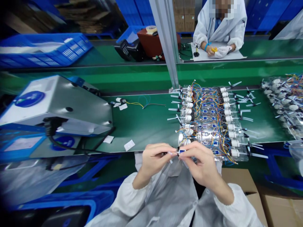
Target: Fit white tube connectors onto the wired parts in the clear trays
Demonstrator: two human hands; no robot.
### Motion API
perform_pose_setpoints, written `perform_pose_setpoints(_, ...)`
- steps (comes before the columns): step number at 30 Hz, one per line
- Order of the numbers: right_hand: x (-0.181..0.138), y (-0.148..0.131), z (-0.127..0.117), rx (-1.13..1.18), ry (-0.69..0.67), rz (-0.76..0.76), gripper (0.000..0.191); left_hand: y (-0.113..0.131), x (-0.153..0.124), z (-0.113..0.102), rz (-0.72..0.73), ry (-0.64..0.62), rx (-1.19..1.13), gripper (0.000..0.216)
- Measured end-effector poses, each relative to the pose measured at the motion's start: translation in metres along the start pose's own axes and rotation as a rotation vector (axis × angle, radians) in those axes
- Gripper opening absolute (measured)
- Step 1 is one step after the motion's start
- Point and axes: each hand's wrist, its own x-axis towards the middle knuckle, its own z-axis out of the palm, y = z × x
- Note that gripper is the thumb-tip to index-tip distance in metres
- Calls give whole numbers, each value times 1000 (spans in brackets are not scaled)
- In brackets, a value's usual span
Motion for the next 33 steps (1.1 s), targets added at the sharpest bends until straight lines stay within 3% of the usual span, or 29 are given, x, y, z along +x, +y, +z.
perform_pose_setpoints(10,-12,-10,-6,9,-68,-18,26,-1,-15,14,55,-3,-198,8)
perform_pose_setpoints(16,-4,-11,-10,-36,-121,-37,29,2,-2,9,127,-77,-270,11)
perform_pose_setpoints(19,12,-5,-25,-224,-155,-42,35,5,12,-6,199,52,-321,13)
perform_pose_setpoints(22,30,-9,-50,-268,-56,-6,13,8,27,-26,243,185,-288,12)
perform_pose_setpoints(25,45,-26,-74,8,60,53,11,8,41,-37,219,79,-138,22)
perform_pose_setpoints(28,57,-44,-86,156,165,-2,9,4,50,-33,167,-43,-29,35)
perform_pose_setpoints(33,67,-41,-94,-179,303,108,8,-13,56,-20,105,-18,49,16)
